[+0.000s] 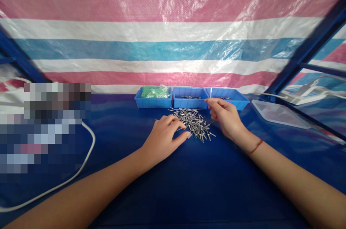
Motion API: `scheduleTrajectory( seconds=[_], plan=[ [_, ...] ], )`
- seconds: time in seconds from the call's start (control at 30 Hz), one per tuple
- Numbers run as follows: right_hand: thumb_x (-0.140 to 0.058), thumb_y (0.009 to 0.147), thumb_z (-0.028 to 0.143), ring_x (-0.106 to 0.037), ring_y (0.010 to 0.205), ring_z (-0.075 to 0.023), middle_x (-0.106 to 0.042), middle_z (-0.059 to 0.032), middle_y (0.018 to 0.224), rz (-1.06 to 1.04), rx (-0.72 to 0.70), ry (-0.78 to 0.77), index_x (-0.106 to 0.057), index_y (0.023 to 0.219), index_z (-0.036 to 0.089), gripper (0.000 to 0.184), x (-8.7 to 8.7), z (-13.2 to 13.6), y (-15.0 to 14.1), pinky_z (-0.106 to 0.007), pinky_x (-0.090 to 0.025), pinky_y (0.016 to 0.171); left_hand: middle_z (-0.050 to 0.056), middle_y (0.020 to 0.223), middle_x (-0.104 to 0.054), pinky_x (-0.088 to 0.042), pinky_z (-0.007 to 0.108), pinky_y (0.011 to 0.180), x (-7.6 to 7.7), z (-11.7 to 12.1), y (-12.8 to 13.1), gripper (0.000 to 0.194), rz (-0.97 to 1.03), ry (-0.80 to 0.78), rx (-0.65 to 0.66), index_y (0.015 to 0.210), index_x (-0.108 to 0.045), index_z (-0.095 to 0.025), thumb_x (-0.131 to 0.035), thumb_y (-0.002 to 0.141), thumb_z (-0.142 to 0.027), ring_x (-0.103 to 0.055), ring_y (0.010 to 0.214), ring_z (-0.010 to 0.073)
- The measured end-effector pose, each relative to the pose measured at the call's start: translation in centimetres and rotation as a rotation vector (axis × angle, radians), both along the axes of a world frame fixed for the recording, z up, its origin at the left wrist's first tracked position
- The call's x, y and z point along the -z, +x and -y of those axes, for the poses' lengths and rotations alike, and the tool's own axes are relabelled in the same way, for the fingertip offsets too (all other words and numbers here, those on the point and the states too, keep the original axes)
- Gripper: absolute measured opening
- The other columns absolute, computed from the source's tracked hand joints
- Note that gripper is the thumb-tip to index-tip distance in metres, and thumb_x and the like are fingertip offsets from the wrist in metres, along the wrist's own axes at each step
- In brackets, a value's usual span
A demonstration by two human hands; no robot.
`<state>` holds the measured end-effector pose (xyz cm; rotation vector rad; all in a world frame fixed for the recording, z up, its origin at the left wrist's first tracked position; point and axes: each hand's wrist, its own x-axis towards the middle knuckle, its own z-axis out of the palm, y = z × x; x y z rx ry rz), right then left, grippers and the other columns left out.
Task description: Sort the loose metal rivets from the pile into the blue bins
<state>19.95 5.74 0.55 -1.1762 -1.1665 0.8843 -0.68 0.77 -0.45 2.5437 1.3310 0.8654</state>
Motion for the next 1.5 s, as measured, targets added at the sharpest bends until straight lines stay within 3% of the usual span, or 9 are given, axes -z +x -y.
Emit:
scheduleTrajectory(
  seconds=[0.13, 0.23, 0.37, 0.53, 0.63, 0.83, 1.2, 1.5],
  plan=[
    [-0.066, 0.067, 0.037, -0.030, 0.041, -0.0042, -0.043, 0.0045, 0.059, -0.136, 0.192, -0.066, -0.061, 0.076, 0.015, 0.025, -0.2, -1.7, 2.4, -0.020, -0.020, 0.034, 0.004, 0.102, -0.060, -0.040, 0.040, 0.084, 0.3, 0.0, 0.0, 0.021, -0.094, 0.018, -0.016, 0.086, -0.064, -0.021, -0.060, 0.081, -0.041, -0.053, 0.095, 0.0233],
    [-0.060, 0.072, 0.041, -0.029, 0.040, -0.0048, -0.041, 0.0046, 0.058, -0.122, 0.214, -0.097, -0.061, 0.077, 0.015, 0.026, -0.1, -2.0, 3.0, -0.020, -0.019, 0.034, 0.004, 0.102, -0.061, -0.040, 0.039, 0.081, 0.4, -0.1, -0.1, 0.017, -0.132, 0.022, -0.017, 0.085, -0.065, -0.022, -0.059, 0.082, -0.037, -0.053, 0.095, 0.0232],
    [-0.057, 0.074, 0.039, -0.031, 0.041, -0.0055, -0.043, 0.0039, 0.057, 0.008, 0.114, -0.093, -0.061, 0.072, 0.016, 0.024, -0.2, -1.3, 2.1, -0.020, -0.021, 0.036, 0.003, 0.099, -0.062, -0.039, 0.037, 0.079, 0.3, -0.1, -0.2, 0.017, -0.143, 0.037, -0.017, 0.083, -0.066, -0.021, -0.051, 0.088, -0.028, -0.053, 0.093, 0.0214],
    [-0.061, 0.075, 0.036, -0.047, 0.058, -0.0104, -0.058, -0.0016, 0.070, 0.419, -0.304, 0.107, -0.066, 0.076, 0.015, 0.021, -0.5, 1.0, -0.3, -0.024, -0.039, 0.051, 0.003, 0.097, -0.062, -0.040, 0.036, 0.079, 0.1, -0.3, -0.1, 0.019, -0.039, 0.015, -0.080, 0.089, -0.061, -0.020, -0.044, 0.093, -0.027, -0.054, 0.090, 0.0202],
    [-0.063, 0.075, 0.033, -0.047, 0.058, -0.0101, -0.060, -0.0030, 0.078, 0.487, -0.427, 0.187, -0.066, 0.088, 0.016, 0.022, -0.5, 2.5, -1.5, -0.026, -0.040, 0.053, 0.002, 0.091, -0.061, -0.041, 0.033, 0.079, 0.1, -0.6, -0.1, 0.014, 0.124, -0.007, -0.071, 0.088, -0.057, -0.019, -0.045, 0.092, -0.024, -0.055, 0.088, 0.0184],
    [-0.067, 0.074, 0.033, -0.039, 0.048, -0.0079, -0.048, 0.0042, 0.058, 0.424, -0.414, 0.234, -0.065, 0.088, 0.017, 0.022, -0.6, 3.8, -2.4, -0.023, -0.034, 0.045, 0.003, 0.088, -0.061, -0.044, 0.029, 0.074, -0.1, -0.7, -0.1, 0.015, 0.336, -0.016, -0.017, 0.085, -0.054, -0.019, -0.043, 0.092, -0.024, -0.056, 0.083, 0.0159],
    [-0.065, 0.077, 0.033, -0.046, 0.053, -0.0086, -0.062, -0.0023, 0.072, 0.440, -0.361, 0.279, -0.065, 0.080, 0.016, 0.017, -0.8, 3.9, -2.5, -0.024, -0.038, 0.049, 0.002, 0.087, -0.058, -0.043, 0.028, 0.077, 0.0, -0.7, -0.1, 0.014, 0.394, -0.021, -0.006, 0.087, -0.053, -0.018, -0.043, 0.093, -0.024, -0.055, 0.084, 0.0147],
    [-0.060, 0.083, 0.025, -0.048, 0.056, -0.0093, -0.059, -0.0015, 0.072, 0.584, -0.374, 0.511, -0.067, 0.083, 0.018, 0.009, -1.5, 4.3, -2.2, -0.024, -0.040, 0.052, 0.002, 0.088, -0.058, -0.045, 0.028, 0.078, -0.3, -0.4, 0.2, 0.004, 0.388, -0.009, 0.082, 0.089, -0.057, -0.020, -0.054, 0.086, -0.022, -0.056, 0.085, 0.0150]
  ],
)
